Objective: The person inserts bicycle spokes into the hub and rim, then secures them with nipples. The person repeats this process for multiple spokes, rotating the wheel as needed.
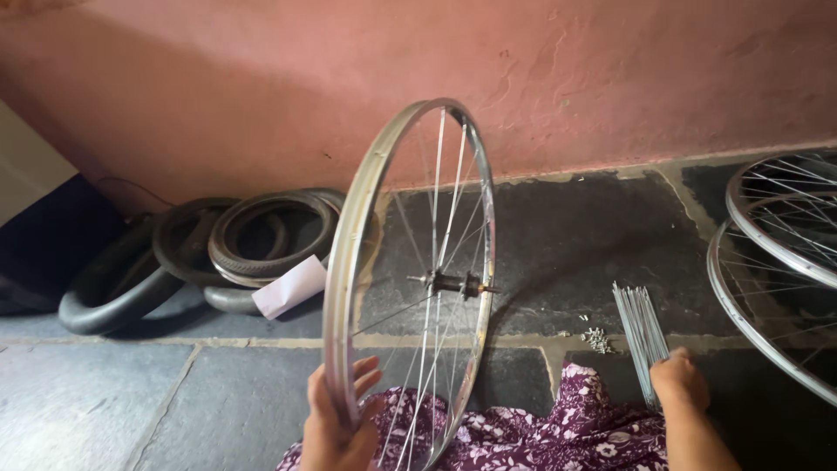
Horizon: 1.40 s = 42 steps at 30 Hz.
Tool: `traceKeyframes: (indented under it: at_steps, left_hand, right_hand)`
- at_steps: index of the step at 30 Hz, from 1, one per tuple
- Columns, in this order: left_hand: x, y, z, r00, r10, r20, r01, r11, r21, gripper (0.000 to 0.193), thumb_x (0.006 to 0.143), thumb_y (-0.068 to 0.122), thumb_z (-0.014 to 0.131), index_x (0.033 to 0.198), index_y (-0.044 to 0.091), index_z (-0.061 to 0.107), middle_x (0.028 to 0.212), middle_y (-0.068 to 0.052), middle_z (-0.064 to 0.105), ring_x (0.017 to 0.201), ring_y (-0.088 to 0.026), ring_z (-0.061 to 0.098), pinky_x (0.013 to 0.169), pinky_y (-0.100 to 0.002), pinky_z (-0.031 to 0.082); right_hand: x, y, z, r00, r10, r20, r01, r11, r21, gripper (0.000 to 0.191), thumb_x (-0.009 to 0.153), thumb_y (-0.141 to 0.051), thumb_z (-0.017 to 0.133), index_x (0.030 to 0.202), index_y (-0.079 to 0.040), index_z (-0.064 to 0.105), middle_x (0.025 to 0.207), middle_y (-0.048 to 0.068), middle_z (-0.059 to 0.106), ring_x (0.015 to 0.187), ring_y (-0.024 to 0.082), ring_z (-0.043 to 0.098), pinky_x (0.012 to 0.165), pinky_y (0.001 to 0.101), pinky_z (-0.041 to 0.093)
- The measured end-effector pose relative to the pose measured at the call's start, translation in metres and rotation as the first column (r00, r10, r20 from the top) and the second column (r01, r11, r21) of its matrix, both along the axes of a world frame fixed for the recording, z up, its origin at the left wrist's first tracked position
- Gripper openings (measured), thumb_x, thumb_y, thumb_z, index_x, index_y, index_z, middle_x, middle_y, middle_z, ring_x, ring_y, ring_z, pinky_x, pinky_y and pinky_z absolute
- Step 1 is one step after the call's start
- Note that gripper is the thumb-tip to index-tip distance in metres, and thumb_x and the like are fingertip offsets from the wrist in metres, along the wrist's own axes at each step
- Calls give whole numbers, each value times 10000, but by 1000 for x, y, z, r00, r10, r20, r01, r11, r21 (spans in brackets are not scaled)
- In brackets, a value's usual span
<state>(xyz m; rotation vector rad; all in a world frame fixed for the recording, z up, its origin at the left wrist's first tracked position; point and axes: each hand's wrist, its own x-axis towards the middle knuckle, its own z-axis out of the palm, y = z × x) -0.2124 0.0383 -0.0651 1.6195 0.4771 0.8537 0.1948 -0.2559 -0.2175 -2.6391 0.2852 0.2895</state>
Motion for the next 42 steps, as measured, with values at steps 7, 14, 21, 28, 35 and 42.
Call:
traceKeyframes:
  at_steps: [7,14,21,28,35,42]
  left_hand:
    - [-13,-30,13,969,168,-181,-115,956,271,843,766,-82,684,1477,108,272,1148,-157,780,1092,-241,782,913,-315,603]
    - [-33,-55,15,996,41,-76,-33,995,97,833,778,-124,647,1483,96,262,1177,-213,751,1089,-248,761,901,-331,593]
    - [-42,-59,6,998,-38,-52,44,994,104,877,788,-156,645,1501,111,211,1232,-228,689,1138,-286,710,890,-354,586]
    - [-42,-56,11,993,-108,-48,108,994,11,840,787,-192,550,1471,131,185,1312,-230,633,1208,-312,667,871,-432,628]
    - [-45,4,36,977,-133,-167,137,990,11,860,777,-182,481,1506,186,210,1263,-199,677,1163,-302,696,887,-444,596]
    - [-45,58,45,982,-90,-168,98,994,38,861,775,-155,466,1545,193,302,1163,-176,703,1058,-257,700,864,-377,531]
  right_hand:
    - [-28,-9,6,984,163,77,-168,983,68,440,985,-315,516,1422,-321,564,1197,206,738,1122,445,691,942,532,552]
    - [-56,-22,5,897,234,375,-289,952,99,293,991,-319,554,1218,-225,715,1165,169,752,1071,420,701,932,495,567]
    - [-64,-27,-15,677,232,698,-595,730,335,343,922,-63,600,1261,-56,653,1119,151,753,1008,318,733,873,408,571]
    - [-97,-33,-19,536,61,842,-651,665,367,294,1055,-77,529,1329,-36,628,1134,127,751,982,244,734,879,358,578]
    - [-157,-30,2,649,-154,745,-699,268,663,376,1114,-263,476,1338,3,618,1159,128,731,1021,211,707,919,354,587]
    - [-168,-28,3,978,-98,184,-208,-488,848,525,1060,-480,606,1258,7,619,1062,95,682,987,203,637,945,365,523]
